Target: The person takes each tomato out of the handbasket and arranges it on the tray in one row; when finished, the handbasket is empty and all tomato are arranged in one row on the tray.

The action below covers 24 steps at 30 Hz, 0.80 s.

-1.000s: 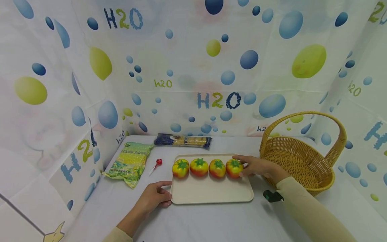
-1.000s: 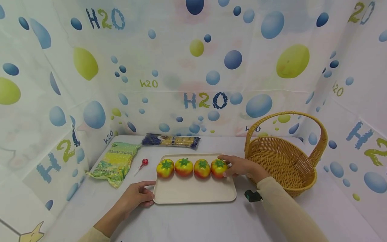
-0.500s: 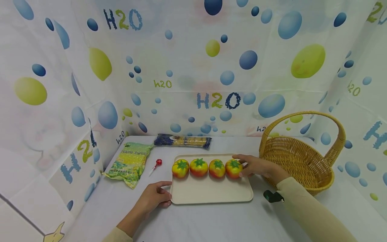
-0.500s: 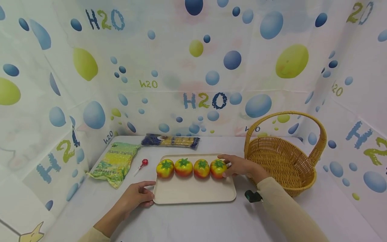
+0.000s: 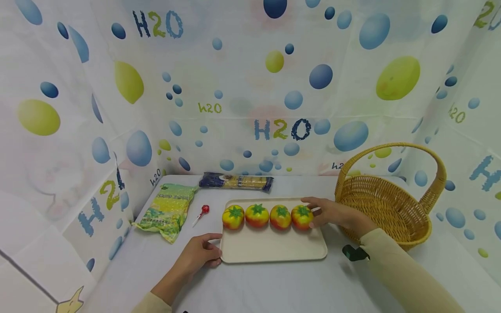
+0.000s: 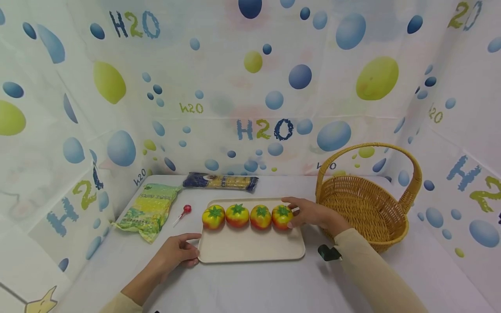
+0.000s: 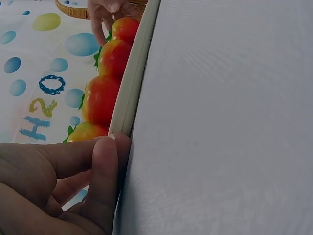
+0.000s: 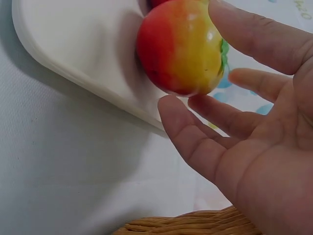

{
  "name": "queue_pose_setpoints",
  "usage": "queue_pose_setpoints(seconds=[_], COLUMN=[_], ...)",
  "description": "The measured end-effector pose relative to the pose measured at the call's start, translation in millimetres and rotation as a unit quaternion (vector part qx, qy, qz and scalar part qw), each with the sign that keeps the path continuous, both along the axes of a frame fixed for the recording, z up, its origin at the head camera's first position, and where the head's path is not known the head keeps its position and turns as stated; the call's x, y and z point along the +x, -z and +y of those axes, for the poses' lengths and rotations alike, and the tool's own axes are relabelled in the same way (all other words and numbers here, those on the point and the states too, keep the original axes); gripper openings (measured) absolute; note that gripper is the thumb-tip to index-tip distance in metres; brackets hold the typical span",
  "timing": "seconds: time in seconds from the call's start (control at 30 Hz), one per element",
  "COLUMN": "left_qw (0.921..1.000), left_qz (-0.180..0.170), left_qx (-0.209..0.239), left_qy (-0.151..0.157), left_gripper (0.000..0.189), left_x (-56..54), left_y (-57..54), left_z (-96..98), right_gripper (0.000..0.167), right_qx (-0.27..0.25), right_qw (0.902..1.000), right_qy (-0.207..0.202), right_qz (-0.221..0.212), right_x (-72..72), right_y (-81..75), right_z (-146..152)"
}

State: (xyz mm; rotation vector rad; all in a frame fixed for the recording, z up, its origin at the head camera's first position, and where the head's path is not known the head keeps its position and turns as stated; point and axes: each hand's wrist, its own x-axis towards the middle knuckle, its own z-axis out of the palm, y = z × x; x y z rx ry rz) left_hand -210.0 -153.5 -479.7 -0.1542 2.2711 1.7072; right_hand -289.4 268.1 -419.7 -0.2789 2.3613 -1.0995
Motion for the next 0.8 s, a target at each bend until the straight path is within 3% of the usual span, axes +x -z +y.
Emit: queue_pose_setpoints(seconds=[0.4,0.8], left_qw=[0.9998,0.9995], left_qz=[-0.005,-0.004], left_qx=[-0.009,-0.017], left_qy=[0.019,0.024], left_gripper=[0.057,0.055], left_x=[1.1,-0.2], left_y=[-2.3,-4.9], left_z=[-2.3,-0.6], right_gripper=[0.081,0.076], right_qx=[0.001,-0.043], right_qw=[0.9998,0.998], right_qy=[0.01,0.023], right_qz=[0.018,0.041], right_x=[3.6,2.8], right_y=[-4.0,-6.6], right_z=[3.2,3.4])
